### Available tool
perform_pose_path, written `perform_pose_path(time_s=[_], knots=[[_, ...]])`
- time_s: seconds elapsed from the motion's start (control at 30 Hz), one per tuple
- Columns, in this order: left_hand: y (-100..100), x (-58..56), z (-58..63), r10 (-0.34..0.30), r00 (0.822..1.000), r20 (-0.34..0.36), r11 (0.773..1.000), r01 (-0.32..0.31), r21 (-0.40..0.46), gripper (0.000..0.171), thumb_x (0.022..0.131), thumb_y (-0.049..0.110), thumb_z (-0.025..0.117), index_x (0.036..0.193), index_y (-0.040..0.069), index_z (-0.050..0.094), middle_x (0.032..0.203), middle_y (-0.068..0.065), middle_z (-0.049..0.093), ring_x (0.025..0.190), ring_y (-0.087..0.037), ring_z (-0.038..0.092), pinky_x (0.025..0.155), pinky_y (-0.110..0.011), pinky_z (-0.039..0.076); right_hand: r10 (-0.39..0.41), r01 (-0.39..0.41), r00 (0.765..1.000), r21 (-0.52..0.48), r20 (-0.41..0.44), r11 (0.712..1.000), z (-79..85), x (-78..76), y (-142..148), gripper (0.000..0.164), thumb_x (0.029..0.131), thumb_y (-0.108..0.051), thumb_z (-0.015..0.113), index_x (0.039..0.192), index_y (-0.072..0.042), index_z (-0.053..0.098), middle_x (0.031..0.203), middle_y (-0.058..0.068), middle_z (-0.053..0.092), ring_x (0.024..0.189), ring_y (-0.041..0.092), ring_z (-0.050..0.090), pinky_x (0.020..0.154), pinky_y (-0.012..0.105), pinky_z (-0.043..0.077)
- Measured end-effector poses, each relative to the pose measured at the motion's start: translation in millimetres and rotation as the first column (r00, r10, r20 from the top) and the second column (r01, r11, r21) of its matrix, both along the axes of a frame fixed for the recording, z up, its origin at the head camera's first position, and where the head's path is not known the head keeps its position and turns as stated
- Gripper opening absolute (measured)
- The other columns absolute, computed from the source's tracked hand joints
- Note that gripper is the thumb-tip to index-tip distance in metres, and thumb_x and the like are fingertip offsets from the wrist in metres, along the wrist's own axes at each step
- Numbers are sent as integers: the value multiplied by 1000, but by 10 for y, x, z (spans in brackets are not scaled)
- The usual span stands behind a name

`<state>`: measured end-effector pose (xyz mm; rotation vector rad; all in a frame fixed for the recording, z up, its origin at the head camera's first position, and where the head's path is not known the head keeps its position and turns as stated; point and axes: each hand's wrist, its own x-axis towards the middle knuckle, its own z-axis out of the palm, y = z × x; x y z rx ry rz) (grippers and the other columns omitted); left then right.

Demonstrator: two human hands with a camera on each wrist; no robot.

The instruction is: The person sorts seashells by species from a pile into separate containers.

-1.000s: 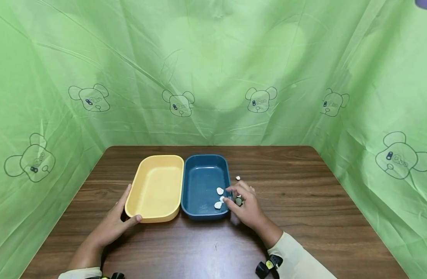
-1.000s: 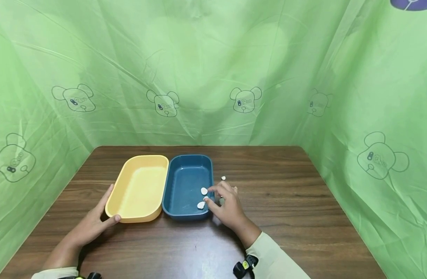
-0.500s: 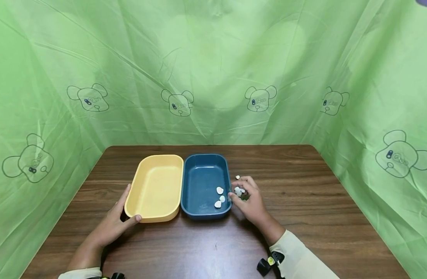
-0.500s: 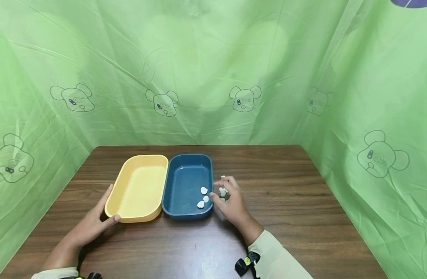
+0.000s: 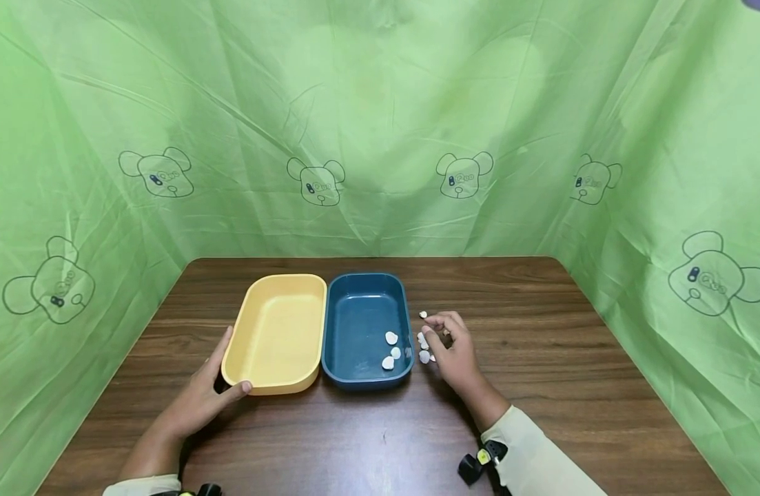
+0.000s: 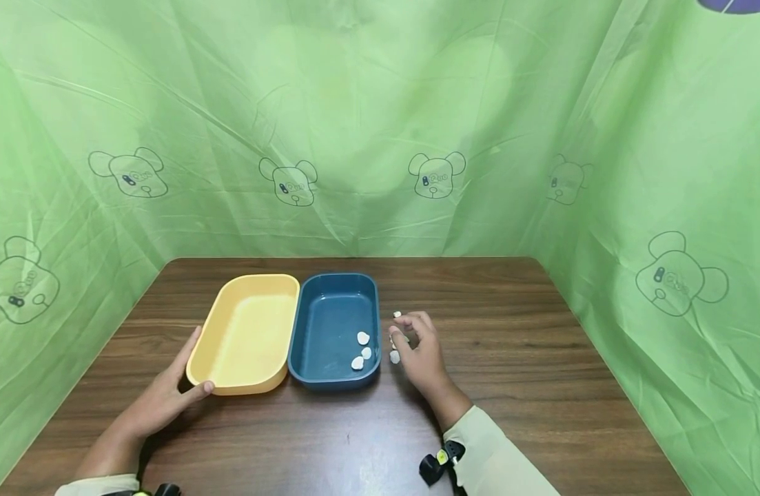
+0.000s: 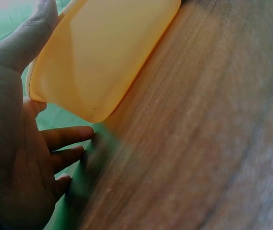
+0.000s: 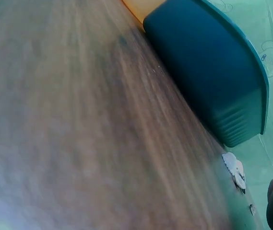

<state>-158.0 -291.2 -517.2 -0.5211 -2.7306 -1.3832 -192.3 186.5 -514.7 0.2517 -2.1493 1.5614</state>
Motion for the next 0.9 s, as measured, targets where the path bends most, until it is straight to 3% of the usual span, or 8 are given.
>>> perform_pose_path(time_s=[0.2, 0.33, 0.53, 0.9], knots=[[-1, -2, -4, -2, 1000, -13, 1000, 2, -3, 117, 96, 19, 81, 177, 36, -2, 178, -33, 21, 156, -60, 26, 115, -3, 8, -65, 66, 998, 36, -17, 997, -29, -25, 18, 14, 92, 8, 79, 105, 7, 77, 108, 19, 71, 101, 32, 62, 89, 33, 49], [-3, 3, -6, 0, 1000, -16, 1000, 0, -6, 117, 96, 19, 81, 177, 36, -2, 177, -34, 23, 155, -60, 28, 114, -3, 9, -100, 97, 994, 92, 35, 991, -39, -41, 31, 14, 88, 10, 81, 101, 7, 78, 106, 18, 70, 99, 34, 62, 87, 37, 50], [-5, 14, -7, 10, 1000, -13, 1000, -10, -17, 117, 96, 20, 82, 177, 36, -1, 177, -33, 24, 156, -59, 28, 115, -4, 9, -129, 104, 983, 176, 134, 979, -51, -49, 64, 13, 87, 6, 83, 100, 4, 79, 108, 16, 67, 102, 34, 63, 84, 35, 51], [7, 12, 18, 6, 1000, -2, 1000, -6, -10, 116, 97, 20, 81, 177, 36, -2, 177, -34, 22, 156, -60, 26, 117, -5, 8, -192, 123, 966, 343, 175, 931, -126, -99, 110, 16, 86, -10, 90, 99, -8, 82, 105, 9, 67, 105, 28, 59, 90, 37, 42]])
